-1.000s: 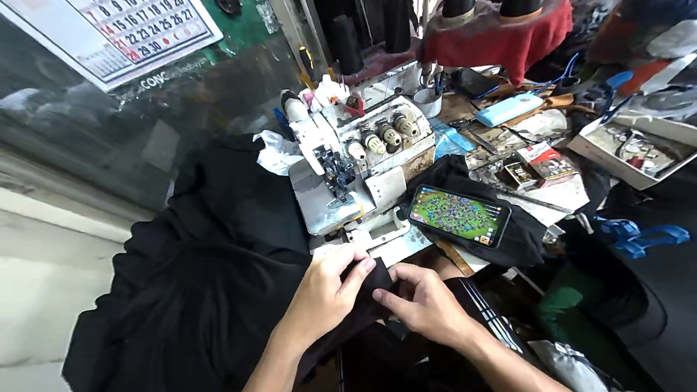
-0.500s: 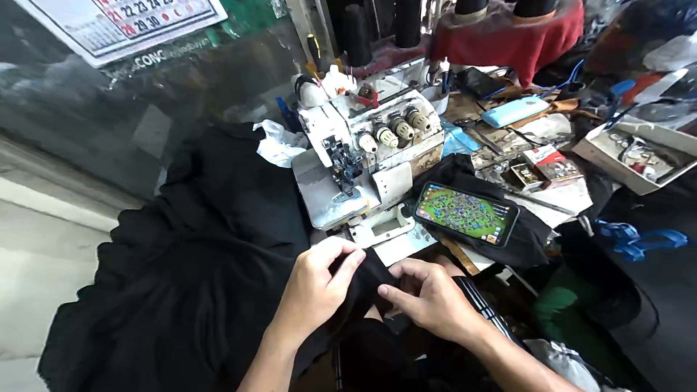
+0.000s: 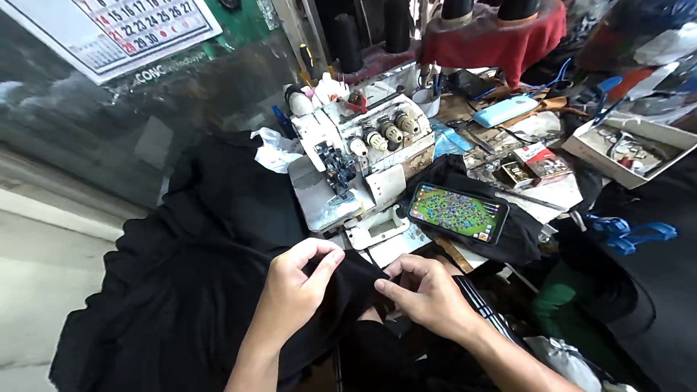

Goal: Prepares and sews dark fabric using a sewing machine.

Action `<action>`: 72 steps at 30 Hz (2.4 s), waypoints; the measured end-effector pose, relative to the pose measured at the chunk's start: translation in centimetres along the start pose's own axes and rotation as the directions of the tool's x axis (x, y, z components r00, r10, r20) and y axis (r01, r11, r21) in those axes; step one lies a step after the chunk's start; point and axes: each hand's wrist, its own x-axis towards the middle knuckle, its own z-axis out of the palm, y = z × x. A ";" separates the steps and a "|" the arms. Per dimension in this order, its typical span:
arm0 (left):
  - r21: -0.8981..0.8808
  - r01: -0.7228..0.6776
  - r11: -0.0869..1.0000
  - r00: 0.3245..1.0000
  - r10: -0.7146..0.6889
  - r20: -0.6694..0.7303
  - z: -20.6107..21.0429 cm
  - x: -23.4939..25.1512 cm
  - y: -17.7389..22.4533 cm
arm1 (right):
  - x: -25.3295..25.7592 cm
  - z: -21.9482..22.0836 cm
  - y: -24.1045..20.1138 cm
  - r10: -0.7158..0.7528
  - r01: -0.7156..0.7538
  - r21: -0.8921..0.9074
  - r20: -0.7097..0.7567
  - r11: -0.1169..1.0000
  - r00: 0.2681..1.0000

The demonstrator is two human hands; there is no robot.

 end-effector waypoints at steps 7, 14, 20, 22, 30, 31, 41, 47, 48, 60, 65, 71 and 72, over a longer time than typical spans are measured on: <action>0.018 -0.006 1.000 1.000 0.006 -0.001 0.6 -0.5 -0.4 | 0.2 0.2 -0.2 -0.032 0.031 0.089 0.006 0.996 0.999; 0.156 -0.110 0.982 0.993 0.115 -0.022 -0.3 2.2 -0.7 | 3.7 -0.6 -3.1 -0.151 0.148 0.103 0.019 0.984 0.988; 0.403 -0.200 0.893 0.955 0.271 -0.125 0.7 8.8 -2.4 | 10.2 0.1 -0.3 0.088 -0.079 0.134 -0.069 0.988 0.994; 0.389 -0.171 0.905 0.966 0.231 -0.113 1.3 9.4 -4.1 | 10.9 0.3 0.7 0.119 -0.108 0.173 -0.058 0.979 0.991; 0.156 0.005 0.988 0.999 -0.010 0.031 -0.6 10.4 -4.0 | 10.0 0.0 1.0 0.079 -0.084 0.234 0.030 0.969 0.996; 0.151 0.021 0.988 0.998 -0.029 0.054 -0.8 10.8 -4.0 | 10.0 0.0 0.9 0.075 -0.081 0.247 0.033 0.966 0.997; 0.388 -0.004 0.922 0.976 0.088 -0.198 1.5 10.5 -4.2 | 11.3 1.5 0.8 0.116 -0.065 0.273 -0.173 0.960 0.978; 0.537 -0.079 0.840 0.975 0.176 -0.133 1.1 8.4 -1.9 | 10.9 1.7 1.0 -0.025 0.052 0.147 -0.181 0.988 0.983; 0.529 -0.089 0.844 0.970 0.194 -0.146 1.8 7.6 -1.3 | 10.8 1.7 1.0 -0.025 0.050 0.146 -0.171 0.988 0.985; 0.551 -0.056 0.833 0.970 0.176 -0.168 2.2 7.0 -1.8 | 8.0 3.6 -0.1 -0.085 0.041 0.259 0.161 0.965 0.983; 0.528 0.207 0.823 0.968 -0.095 -0.233 2.1 8.1 -4.3 | 8.0 5.2 0.1 -0.100 0.056 0.210 0.207 0.976 0.973; 0.611 0.229 0.758 0.973 -0.158 -0.169 -0.6 6.6 -4.8 | 6.7 4.6 -0.3 -0.121 0.097 0.112 0.234 0.989 0.965; 0.646 0.208 0.735 0.977 -0.124 -0.174 -1.1 6.1 -4.2 | 6.2 4.2 -0.5 -0.127 0.098 0.121 0.260 0.988 0.957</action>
